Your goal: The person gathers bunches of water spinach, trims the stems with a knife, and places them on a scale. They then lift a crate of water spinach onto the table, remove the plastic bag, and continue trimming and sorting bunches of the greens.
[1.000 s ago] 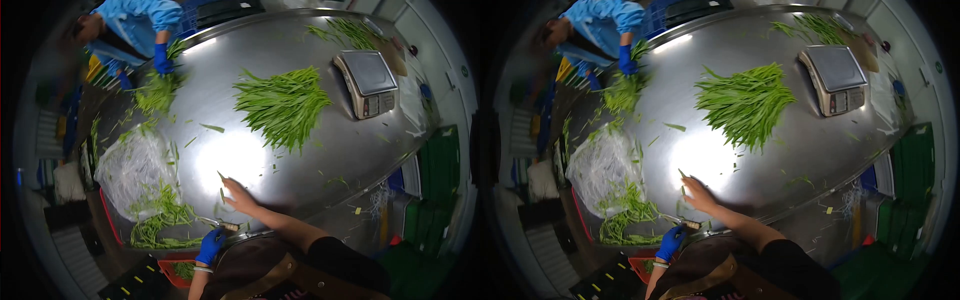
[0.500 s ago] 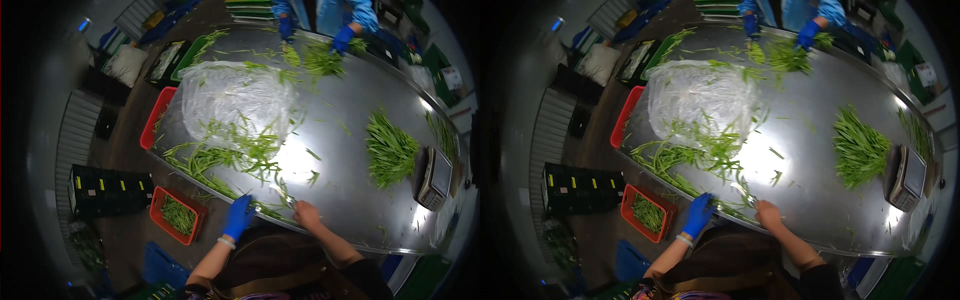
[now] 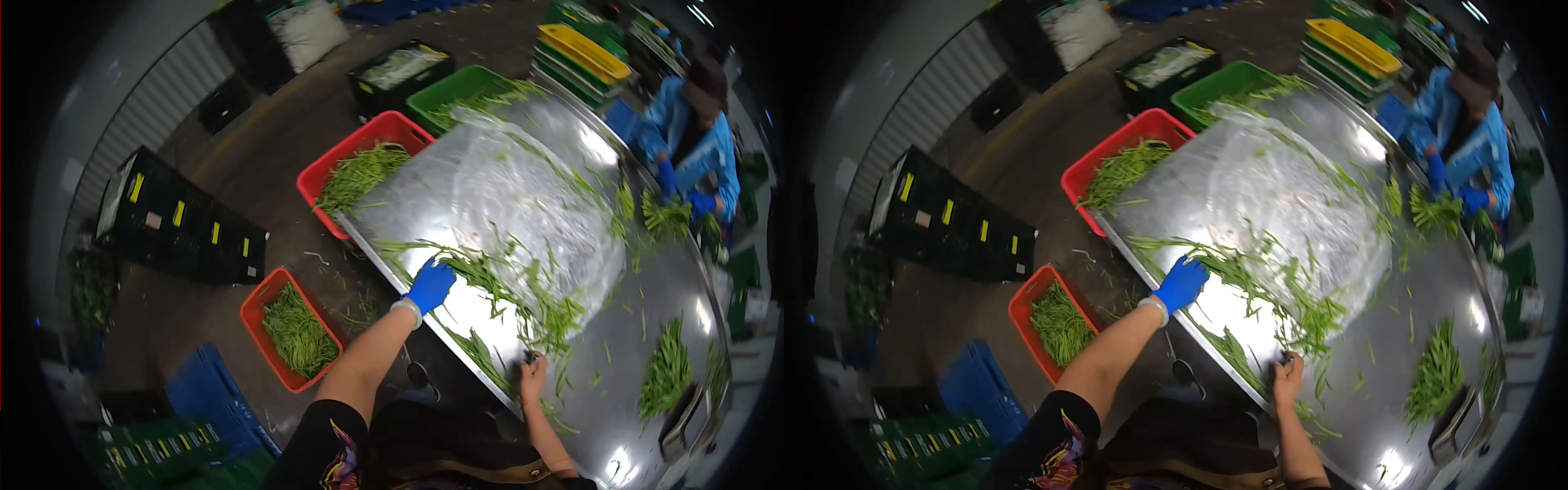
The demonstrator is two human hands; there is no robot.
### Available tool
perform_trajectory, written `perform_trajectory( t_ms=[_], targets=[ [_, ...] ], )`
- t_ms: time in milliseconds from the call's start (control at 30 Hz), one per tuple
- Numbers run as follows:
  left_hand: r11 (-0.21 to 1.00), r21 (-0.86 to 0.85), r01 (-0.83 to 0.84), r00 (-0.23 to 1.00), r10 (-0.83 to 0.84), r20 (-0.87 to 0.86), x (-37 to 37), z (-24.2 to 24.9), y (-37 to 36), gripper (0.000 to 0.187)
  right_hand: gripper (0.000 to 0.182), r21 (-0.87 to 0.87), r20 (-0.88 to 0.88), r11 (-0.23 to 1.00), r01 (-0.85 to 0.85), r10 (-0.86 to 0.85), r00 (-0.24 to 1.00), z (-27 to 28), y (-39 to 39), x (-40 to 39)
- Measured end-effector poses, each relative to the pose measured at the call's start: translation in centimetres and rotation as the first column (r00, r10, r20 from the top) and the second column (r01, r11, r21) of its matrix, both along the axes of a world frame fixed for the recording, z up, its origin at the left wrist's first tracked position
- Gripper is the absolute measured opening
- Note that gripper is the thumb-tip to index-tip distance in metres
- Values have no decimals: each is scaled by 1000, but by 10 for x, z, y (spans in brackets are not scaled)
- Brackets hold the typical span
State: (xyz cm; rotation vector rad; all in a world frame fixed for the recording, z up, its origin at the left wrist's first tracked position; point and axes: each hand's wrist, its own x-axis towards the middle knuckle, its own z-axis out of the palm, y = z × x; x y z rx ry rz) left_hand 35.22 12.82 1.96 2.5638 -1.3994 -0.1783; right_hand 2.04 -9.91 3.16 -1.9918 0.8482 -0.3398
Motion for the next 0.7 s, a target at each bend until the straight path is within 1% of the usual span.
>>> perform_trajectory(
  t_ms=[33, 67, 133, 167, 200, 233, 267, 300, 333, 367, 400, 433, 467, 500, 533, 567, 600, 633, 667, 700],
  targets=[
    [999, -36, 0, 991, -4, -131, 14, 14, 11, 28, 45, -8, 47, 1000, 23, -23, 999, -13, 12, 28],
    [985, -174, -21, 995, 4, -96, 21, 29, 24, 18, 52, -6, 87, 999, 43, -43, 995, -30, 25, 52],
    [965, -242, -97, 985, 58, -163, 19, 64, 48, 14, 58, -74, 41, 997, 1, 2, 999, -34, 50, 105],
    [938, -305, -167, 977, 115, -181, 3, 62, 65, 13, 57, -114, 53, 993, -23, 30, 998, -38, 63, 129],
    [903, -365, -227, 968, 170, -183, -13, 60, 86, 13, 59, -99, 32, 993, -57, 60, 998, -36, 76, 152],
    [852, -422, -311, 942, 218, -255, -36, 64, 109, 13, 60, -103, 41, 991, -86, 91, 995, -36, 93, 178],
    [837, -421, -350, 935, 285, -210, -62, 49, 132, 13, 61, -111, 41, 988, -106, 111, 993, -35, 105, 194],
    [837, -373, -401, 911, 322, -258, -90, 32, 161, 18, 61, -152, 19, 979, -140, 144, 989, -48, 113, 211],
    [790, -316, -525, 833, 402, -380, -119, 22, 191, 20, 62, -196, 3, 966, -167, 171, 985, -63, 117, 229],
    [786, -148, -600, 710, 439, -550, -141, 20, 225, 27, 63, -209, -36, 964, -166, 162, 986, -60, 128, 250],
    [657, -165, -736, 571, 471, -672, -177, 3, 258, 32, 64, -211, -14, 965, -155, 156, 988, -56, 141, 270],
    [563, 4, -827, 399, 592, -701, -211, 1, 291, 36, 64, -252, -12, 953, -171, 173, 985, -58, 152, 287],
    [483, 78, -872, 231, 547, -804, -227, 28, 318, 40, 64, -292, -6, 940, -176, 183, 983, -60, 161, 304],
    [441, 299, -846, 204, 787, -582, -270, -3, 355, 43, 64, -316, 8, 929, -190, 203, 979, -56, 171, 320],
    [425, 414, -805, 221, 862, -456, -312, -28, 394, 41, 65, -346, -12, 916, -201, 210, 978, -50, 182, 337],
    [386, 399, -832, 214, 886, -411, -346, -23, 426, 39, 64, -367, 27, 903, -224, 251, 968, -49, 187, 354],
    [302, 334, -893, 173, 915, -366, -379, -12, 447, 32, 64, -392, 61, 886, -248, 295, 954, -50, 192, 370],
    [175, 224, -959, 75, 915, -396, -405, 1, 460, 26, 63, -427, 28, 867, -255, 295, 955, -49, 198, 385],
    [353, 470, -809, 351, 932, -95, -445, -9, 488, 23, 62, -459, 5, 854, -246, 280, 960, -47, 207, 405],
    [357, 527, -771, 362, 927, -99, -447, -3, 498, 23, 59, -447, 37, 865, -226, 271, 962, -45, 216, 424]
  ],
)
